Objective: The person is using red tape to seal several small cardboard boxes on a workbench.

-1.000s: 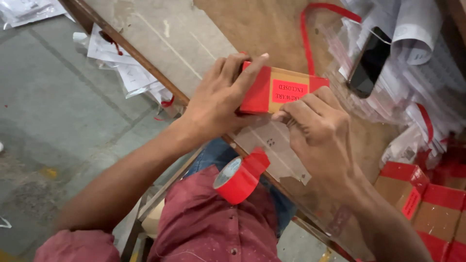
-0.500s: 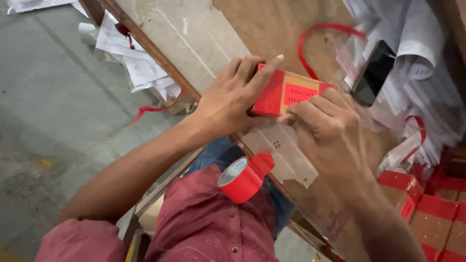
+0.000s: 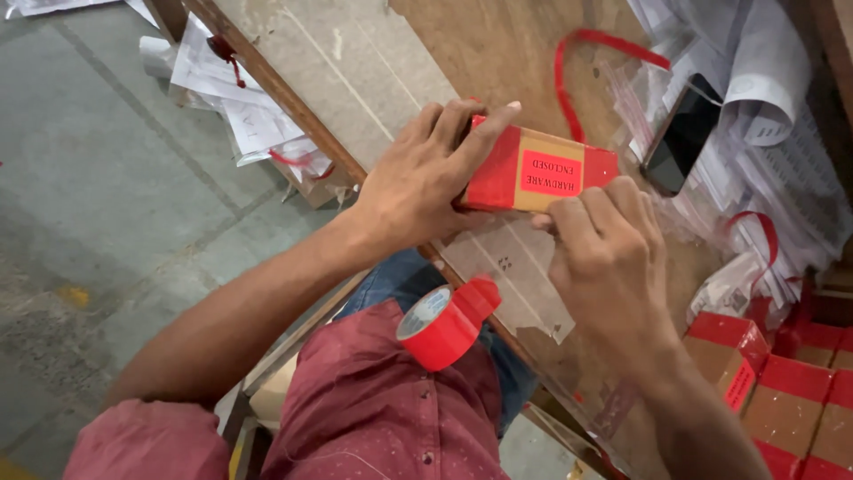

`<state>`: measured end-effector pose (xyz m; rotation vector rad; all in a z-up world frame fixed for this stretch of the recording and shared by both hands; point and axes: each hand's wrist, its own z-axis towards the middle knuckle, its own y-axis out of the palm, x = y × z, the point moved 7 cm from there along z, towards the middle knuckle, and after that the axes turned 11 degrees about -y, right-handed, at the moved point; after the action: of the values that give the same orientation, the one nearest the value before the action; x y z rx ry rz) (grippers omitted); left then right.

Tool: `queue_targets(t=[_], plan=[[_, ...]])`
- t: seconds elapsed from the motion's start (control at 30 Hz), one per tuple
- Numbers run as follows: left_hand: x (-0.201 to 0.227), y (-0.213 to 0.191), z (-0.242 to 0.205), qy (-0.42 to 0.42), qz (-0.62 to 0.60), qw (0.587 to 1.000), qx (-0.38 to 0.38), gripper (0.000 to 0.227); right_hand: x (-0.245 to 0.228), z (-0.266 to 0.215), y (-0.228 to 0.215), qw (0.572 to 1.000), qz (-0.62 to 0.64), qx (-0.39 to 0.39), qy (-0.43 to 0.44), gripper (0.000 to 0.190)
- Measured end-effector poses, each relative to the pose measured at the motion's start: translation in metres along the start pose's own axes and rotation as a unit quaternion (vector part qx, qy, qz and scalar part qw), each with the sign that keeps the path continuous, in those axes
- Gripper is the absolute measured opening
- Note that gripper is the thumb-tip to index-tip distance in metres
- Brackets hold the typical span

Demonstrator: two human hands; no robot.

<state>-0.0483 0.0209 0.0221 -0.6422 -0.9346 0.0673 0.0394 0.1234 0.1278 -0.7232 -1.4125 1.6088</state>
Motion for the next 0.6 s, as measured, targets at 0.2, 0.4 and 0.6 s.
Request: queue_targets(t=[0.2,0.4,0.6], plan=[[0.000,-0.002,-0.003,0.003,-0.002,1.000,0.020,0.106,-0.002,0.009,0.008,0.998,-0.048,0.013,-0.032,0.020],[0.002,-0.004,-0.002,0.002,-0.006,1.000,0.028,0.105,-0.006,0.014,-0.004,0.998,-0.015,0.003,-0.059,0.016],[0.000,-0.004,-0.003,0.000,-0.007,1.000,0.023,0.106,-0.008,0.017,-0.002,0.998,-0.017,-0.007,-0.054,0.014]])
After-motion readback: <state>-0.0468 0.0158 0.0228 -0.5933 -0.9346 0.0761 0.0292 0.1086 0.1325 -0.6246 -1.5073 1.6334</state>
